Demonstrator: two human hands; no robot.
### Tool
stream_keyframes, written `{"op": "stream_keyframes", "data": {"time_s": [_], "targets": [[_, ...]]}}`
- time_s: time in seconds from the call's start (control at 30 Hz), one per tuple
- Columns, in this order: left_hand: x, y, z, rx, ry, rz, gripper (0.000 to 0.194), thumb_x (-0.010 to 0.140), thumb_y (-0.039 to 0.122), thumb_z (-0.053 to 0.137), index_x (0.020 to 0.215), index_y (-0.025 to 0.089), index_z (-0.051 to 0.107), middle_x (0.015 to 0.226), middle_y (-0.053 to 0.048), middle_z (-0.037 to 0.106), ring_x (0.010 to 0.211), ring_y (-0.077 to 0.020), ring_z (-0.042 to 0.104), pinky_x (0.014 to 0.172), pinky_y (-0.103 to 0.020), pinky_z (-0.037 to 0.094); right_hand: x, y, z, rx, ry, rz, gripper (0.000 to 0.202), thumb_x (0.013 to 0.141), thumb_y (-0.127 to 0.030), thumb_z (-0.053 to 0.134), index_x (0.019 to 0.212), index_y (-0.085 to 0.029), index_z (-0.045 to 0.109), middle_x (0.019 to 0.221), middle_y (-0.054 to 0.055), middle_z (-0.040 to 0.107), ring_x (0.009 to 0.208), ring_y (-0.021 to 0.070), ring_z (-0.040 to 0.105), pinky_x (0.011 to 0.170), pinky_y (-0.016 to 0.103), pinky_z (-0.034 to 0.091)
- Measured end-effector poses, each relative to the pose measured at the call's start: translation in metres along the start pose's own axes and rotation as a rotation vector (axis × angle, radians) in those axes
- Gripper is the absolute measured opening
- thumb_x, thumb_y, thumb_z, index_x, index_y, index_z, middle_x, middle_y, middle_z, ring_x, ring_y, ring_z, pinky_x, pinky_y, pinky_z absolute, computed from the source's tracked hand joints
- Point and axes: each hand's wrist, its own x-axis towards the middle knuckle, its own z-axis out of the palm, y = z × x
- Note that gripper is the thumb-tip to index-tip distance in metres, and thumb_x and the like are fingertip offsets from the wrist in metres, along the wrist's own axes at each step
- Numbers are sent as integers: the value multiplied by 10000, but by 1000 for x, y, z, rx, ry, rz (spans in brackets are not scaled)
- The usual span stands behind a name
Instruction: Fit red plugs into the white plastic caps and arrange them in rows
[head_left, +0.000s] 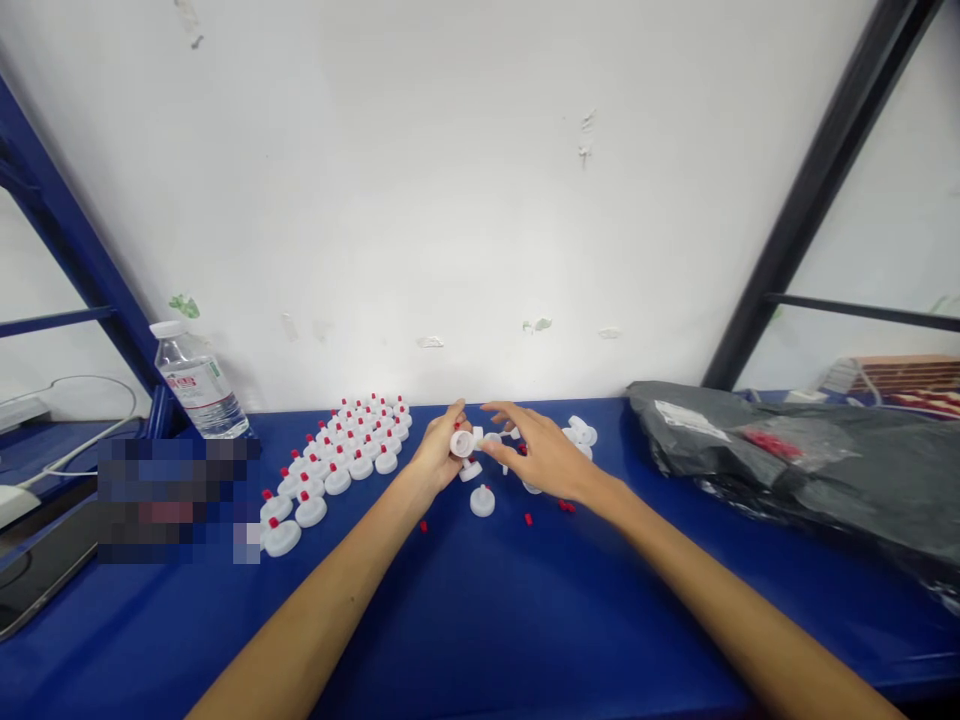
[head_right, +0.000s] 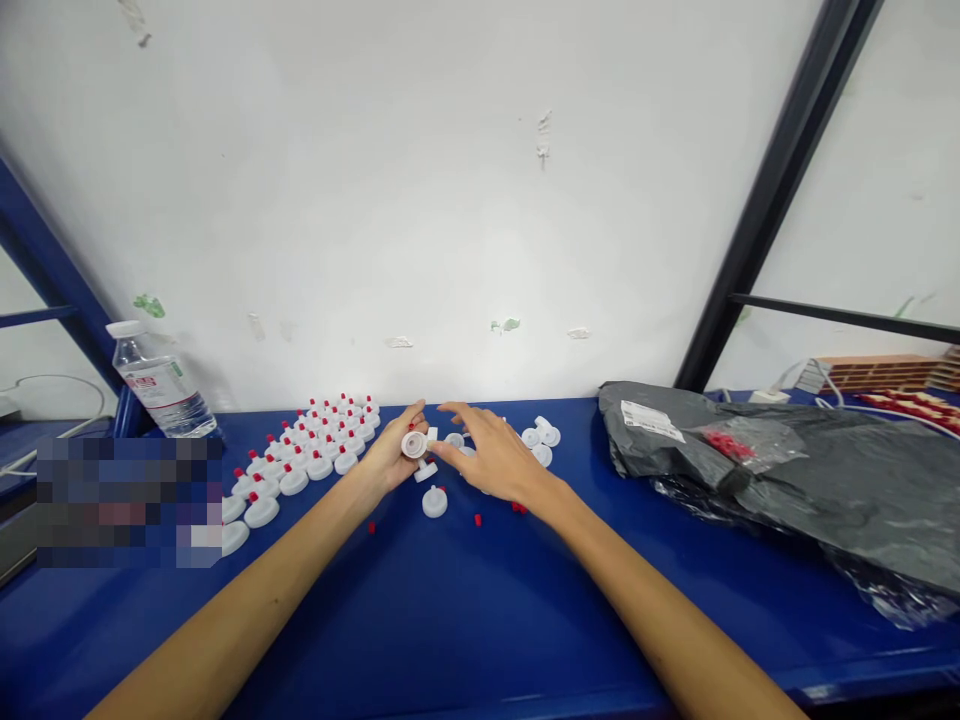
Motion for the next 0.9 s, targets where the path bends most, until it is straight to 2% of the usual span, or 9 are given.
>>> {"op": "stream_keyframes", "data": {"time_s": [0.1,0.17,0.23,0.37,0.5,0.57,0.67,0.8,0.9], "targets": [[-3,-5,6,-44,-5,25,485,750,423,765,534,198,394,406,90,369,342,-51,336,385,-207,281,0,-13,8,180,12,79,583,899,-570,581,1398,-301,444,1149,75,692,961,227,678,822,369,515],[-4,-8,10,-68,5,53,501,740,452,771,533,196,394,419,85,384,366,-59,373,414,-211,329,0,-20,12,223,14,74,530,895,-542,603,1346,-290,485,990,41,728,853,213,700,766,344,525],[-3,-11,11,-85,33,83,504,735,477,769,540,195,400,429,83,391,384,-65,395,431,-214,348,0,-24,14,265,24,58,450,894,-482,629,1282,-280,524,928,16,733,777,191,712,724,313,532],[1,-11,7,-97,125,126,481,762,464,746,559,195,403,429,89,382,374,-55,370,419,-202,315,0,-27,12,295,56,40,334,851,-369,701,1144,-258,583,1015,15,726,746,151,717,709,270,537],[4,-7,2,-94,210,140,422,828,410,677,594,198,397,434,96,379,346,-43,329,390,-188,246,2,-20,10,241,119,-3,142,876,-353,672,920,-222,636,881,8,722,737,151,690,702,274,527],[5,-5,0,-81,238,140,384,860,372,630,605,197,402,436,95,378,336,-41,309,375,-187,193,3,-15,10,252,113,-41,149,911,-349,628,852,-212,637,832,13,712,740,153,678,693,274,524],[5,-3,-2,-53,257,137,363,872,340,594,597,194,407,437,87,383,336,-45,314,369,-191,165,3,-10,11,243,101,-41,162,917,-374,619,956,-222,656,846,17,708,763,158,671,707,283,525],[4,-7,1,-14,262,150,345,873,312,565,581,186,431,440,78,393,348,-54,341,378,-193,214,2,-11,15,188,104,-18,459,828,-439,719,1237,-280,585,1055,34,703,832,172,670,746,312,526],[3,-11,5,5,251,155,347,875,306,553,570,181,441,448,75,393,374,-60,377,408,-190,282,2,-16,18,175,107,-78,376,832,-371,725,1175,-259,619,1001,28,709,848,174,668,780,311,521]]}}
